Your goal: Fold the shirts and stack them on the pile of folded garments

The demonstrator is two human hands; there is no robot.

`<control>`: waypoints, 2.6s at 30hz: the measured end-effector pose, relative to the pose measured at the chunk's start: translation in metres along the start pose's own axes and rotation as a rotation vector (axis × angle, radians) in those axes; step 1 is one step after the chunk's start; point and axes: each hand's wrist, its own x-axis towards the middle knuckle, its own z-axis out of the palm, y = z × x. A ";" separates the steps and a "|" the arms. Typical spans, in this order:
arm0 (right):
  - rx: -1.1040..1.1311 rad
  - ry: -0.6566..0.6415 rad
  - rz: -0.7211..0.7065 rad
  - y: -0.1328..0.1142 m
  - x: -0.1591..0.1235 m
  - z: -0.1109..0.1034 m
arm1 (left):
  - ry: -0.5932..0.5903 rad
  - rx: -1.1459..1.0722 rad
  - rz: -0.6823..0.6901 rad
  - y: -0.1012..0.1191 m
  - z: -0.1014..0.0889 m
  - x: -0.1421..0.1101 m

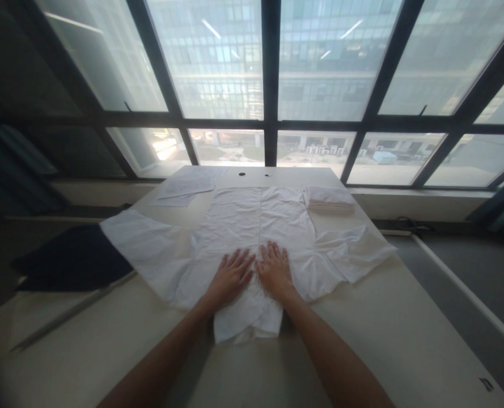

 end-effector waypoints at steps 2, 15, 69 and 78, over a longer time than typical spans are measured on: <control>-0.019 0.020 0.030 0.009 0.001 -0.002 | 0.002 0.015 -0.046 -0.003 -0.001 -0.001; -0.122 0.069 0.234 0.081 0.003 -0.014 | -0.001 0.085 -0.352 -0.026 -0.006 -0.002; 0.054 -0.006 0.017 0.018 -0.015 -0.009 | -0.072 -0.021 0.051 0.025 0.003 0.003; 0.010 0.024 0.110 0.021 -0.014 -0.003 | -0.070 -0.056 0.038 0.026 -0.001 0.003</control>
